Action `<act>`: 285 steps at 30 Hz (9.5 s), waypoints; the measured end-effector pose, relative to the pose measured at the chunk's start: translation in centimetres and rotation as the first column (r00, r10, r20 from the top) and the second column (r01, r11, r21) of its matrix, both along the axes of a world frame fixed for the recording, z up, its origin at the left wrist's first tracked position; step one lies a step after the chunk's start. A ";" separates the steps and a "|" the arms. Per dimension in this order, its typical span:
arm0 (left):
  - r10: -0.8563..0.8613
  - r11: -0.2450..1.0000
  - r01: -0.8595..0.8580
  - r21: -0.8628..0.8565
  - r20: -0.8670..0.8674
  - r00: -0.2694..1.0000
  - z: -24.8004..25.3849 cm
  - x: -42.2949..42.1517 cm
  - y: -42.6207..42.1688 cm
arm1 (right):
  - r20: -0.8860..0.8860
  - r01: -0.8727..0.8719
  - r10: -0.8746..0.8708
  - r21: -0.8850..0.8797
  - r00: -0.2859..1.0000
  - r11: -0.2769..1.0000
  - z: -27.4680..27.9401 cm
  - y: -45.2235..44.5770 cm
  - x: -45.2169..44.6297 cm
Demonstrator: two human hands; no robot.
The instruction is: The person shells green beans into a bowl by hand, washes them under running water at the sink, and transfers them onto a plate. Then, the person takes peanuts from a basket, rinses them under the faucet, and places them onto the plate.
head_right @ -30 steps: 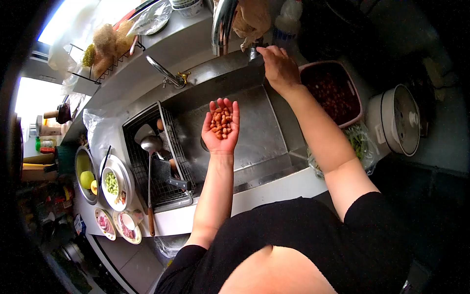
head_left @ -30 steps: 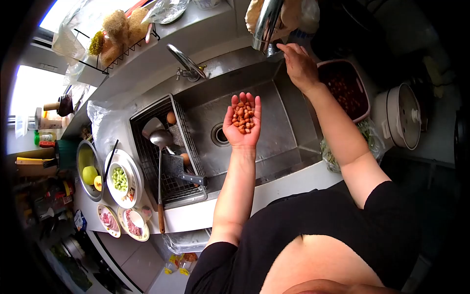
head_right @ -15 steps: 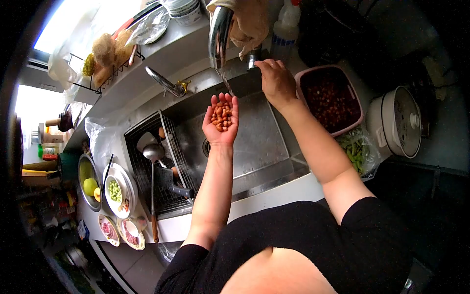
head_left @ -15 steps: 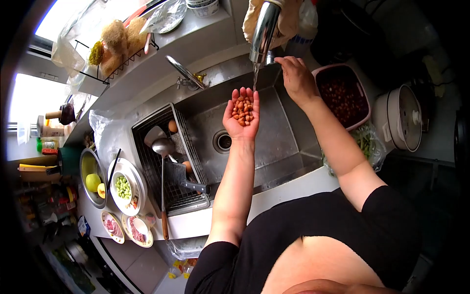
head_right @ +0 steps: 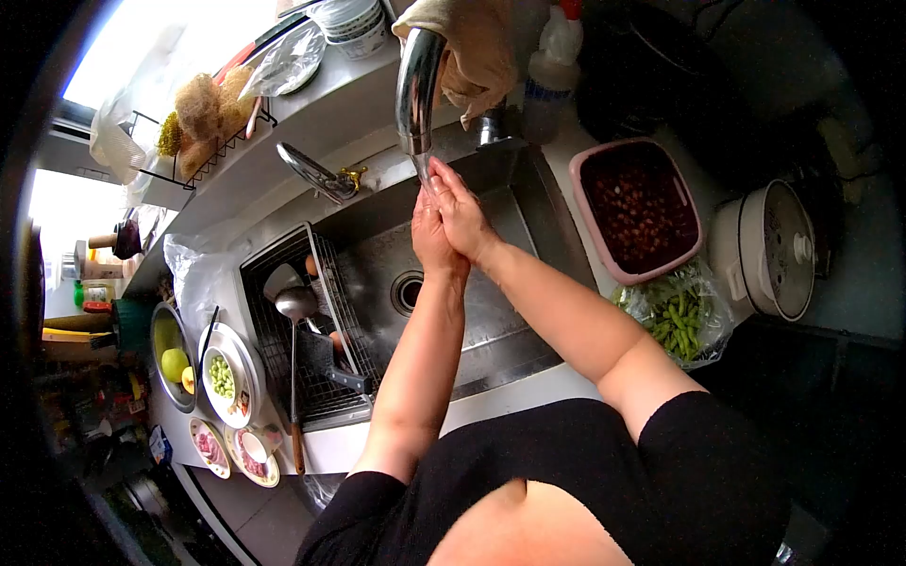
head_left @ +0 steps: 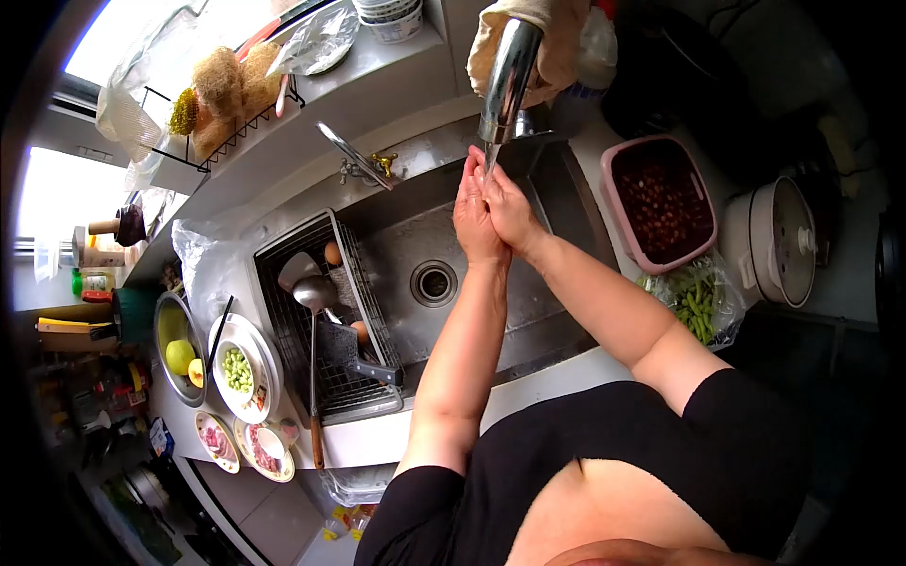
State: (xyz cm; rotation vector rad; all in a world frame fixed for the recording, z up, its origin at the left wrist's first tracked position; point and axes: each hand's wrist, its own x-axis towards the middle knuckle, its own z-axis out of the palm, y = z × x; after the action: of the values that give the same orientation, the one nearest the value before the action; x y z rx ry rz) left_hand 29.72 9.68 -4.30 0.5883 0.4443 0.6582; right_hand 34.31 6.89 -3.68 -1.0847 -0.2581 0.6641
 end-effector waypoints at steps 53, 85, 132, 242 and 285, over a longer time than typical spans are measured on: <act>0.233 0.815 0.137 -0.563 0.535 0.812 -6.6 -7.6 0.4 | -0.142 0.079 -0.051 0.195 0.989 0.978 1.5 -0.8 -8.8; 0.101 0.742 0.211 -0.636 0.418 0.903 -2.0 -15.2 0.9 | 0.150 0.130 -0.092 -0.274 0.984 0.953 2.2 -4.9 8.3; 0.559 0.755 -0.643 0.130 0.384 0.735 8.4 -34.7 21.2 | 0.533 -0.267 0.269 -0.081 0.802 0.960 7.4 -5.8 -10.9; 0.183 0.642 0.099 -0.760 0.278 0.943 -2.0 -4.1 0.7 | 0.948 0.594 0.213 -0.315 0.237 0.740 2.6 -6.9 7.9; 0.059 0.893 0.156 -0.422 0.453 0.890 -3.2 -1.8 0.2 | -0.042 0.004 0.004 0.192 0.999 0.981 2.3 -1.0 -2.6</act>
State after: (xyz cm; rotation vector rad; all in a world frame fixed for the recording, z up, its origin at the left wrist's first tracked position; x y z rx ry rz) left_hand 27.95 9.83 -7.54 -0.0083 0.1243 0.5942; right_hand 31.75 5.94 -1.40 -0.8846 -0.2799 0.6477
